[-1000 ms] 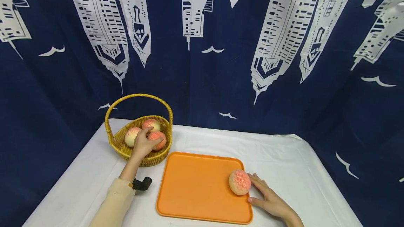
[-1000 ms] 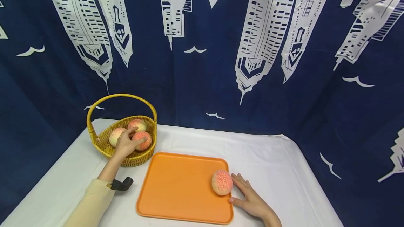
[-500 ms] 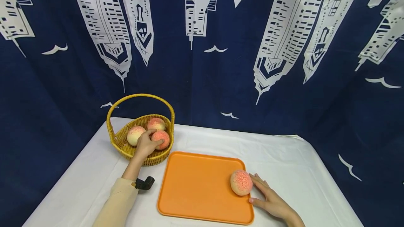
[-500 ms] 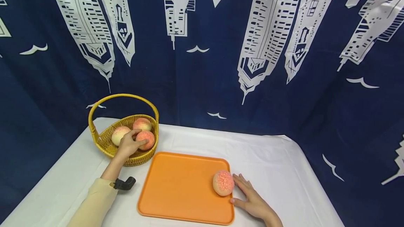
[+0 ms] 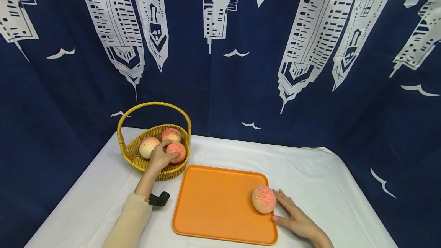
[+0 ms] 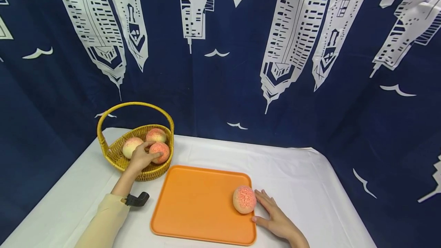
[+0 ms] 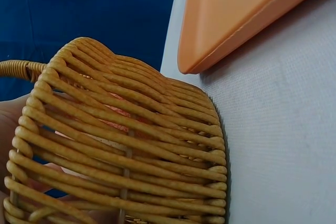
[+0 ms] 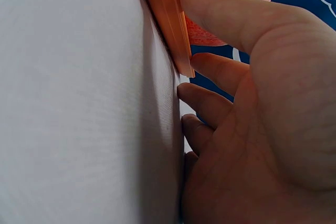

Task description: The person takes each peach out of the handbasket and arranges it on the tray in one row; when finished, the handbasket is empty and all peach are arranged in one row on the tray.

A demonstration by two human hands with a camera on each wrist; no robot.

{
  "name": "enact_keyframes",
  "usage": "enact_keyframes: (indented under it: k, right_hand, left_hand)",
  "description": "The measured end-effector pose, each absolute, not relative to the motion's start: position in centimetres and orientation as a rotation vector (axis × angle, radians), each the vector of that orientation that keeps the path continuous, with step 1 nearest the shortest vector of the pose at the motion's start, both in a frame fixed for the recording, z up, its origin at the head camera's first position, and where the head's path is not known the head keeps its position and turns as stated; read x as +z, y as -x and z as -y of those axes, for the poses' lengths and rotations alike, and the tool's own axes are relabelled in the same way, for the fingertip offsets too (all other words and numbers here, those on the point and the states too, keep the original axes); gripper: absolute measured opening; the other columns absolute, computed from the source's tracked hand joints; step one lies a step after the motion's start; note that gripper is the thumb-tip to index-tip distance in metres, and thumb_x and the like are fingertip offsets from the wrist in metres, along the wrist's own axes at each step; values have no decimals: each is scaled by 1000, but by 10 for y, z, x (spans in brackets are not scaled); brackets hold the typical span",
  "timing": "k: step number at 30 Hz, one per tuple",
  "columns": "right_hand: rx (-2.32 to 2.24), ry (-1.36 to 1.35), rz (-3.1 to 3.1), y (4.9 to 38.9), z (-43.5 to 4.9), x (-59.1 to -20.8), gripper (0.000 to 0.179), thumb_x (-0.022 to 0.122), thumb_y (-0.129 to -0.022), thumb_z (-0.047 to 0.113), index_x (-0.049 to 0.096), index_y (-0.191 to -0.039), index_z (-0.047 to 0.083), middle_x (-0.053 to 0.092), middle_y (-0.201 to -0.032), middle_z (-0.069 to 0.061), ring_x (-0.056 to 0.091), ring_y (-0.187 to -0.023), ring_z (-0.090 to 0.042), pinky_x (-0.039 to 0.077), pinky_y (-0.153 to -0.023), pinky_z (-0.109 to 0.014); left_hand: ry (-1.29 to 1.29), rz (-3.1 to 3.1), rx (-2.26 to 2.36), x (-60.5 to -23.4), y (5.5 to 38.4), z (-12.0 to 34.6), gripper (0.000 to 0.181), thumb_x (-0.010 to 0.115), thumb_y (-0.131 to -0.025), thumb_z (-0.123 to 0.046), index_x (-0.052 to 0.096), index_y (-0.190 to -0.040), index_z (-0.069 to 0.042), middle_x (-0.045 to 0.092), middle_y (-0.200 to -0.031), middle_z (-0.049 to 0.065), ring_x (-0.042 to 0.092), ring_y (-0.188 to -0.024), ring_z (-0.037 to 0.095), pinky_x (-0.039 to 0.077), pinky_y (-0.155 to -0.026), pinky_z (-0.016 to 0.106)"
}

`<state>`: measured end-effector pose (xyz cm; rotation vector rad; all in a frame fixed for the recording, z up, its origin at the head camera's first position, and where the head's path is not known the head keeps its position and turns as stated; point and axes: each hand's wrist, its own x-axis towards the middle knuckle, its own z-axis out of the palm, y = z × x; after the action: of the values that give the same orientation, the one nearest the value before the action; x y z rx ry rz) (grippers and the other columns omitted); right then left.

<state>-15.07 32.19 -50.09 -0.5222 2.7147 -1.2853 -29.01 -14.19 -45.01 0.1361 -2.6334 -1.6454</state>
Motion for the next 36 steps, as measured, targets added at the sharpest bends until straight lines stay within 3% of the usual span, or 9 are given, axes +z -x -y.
enact_keyframes:
  k: [15,24,31,36]
  right_hand:
    - [-1271,580,-2759,153,-324,-503,67,71,-88,26,44,-146,8,34,-154,-23,5,-134,28,0,-100,6]
    - [-1265,583,-2768,151,-324,-505,67,71,-88,26,44,-146,8,34,-154,-24,4,-134,28,0,-99,7]
    - [-1277,613,-2769,152,-324,-505,67,71,-88,26,44,-146,9,36,-153,-23,6,-135,26,0,-101,6]
    - [-1279,641,-2775,152,-324,-505,65,71,-88,25,46,-145,9,38,-152,-24,7,-135,25,0,-102,5]
  left_hand:
    - [-77,2620,-1627,-450,289,142,63,75,-83,-9,48,-139,0,48,-141,26,37,-131,46,35,-106,58]
    - [-141,2568,-1596,-449,286,142,65,77,-80,-12,50,-139,-7,48,-141,25,35,-126,47,37,-100,62]
    - [-102,2446,-1612,-444,280,139,69,79,-78,-11,49,-140,-7,53,-136,23,49,-124,41,43,-102,53]
    - [-42,2416,-1606,-435,271,132,66,80,-76,-12,54,-136,-11,59,-128,19,58,-115,36,49,-95,49]
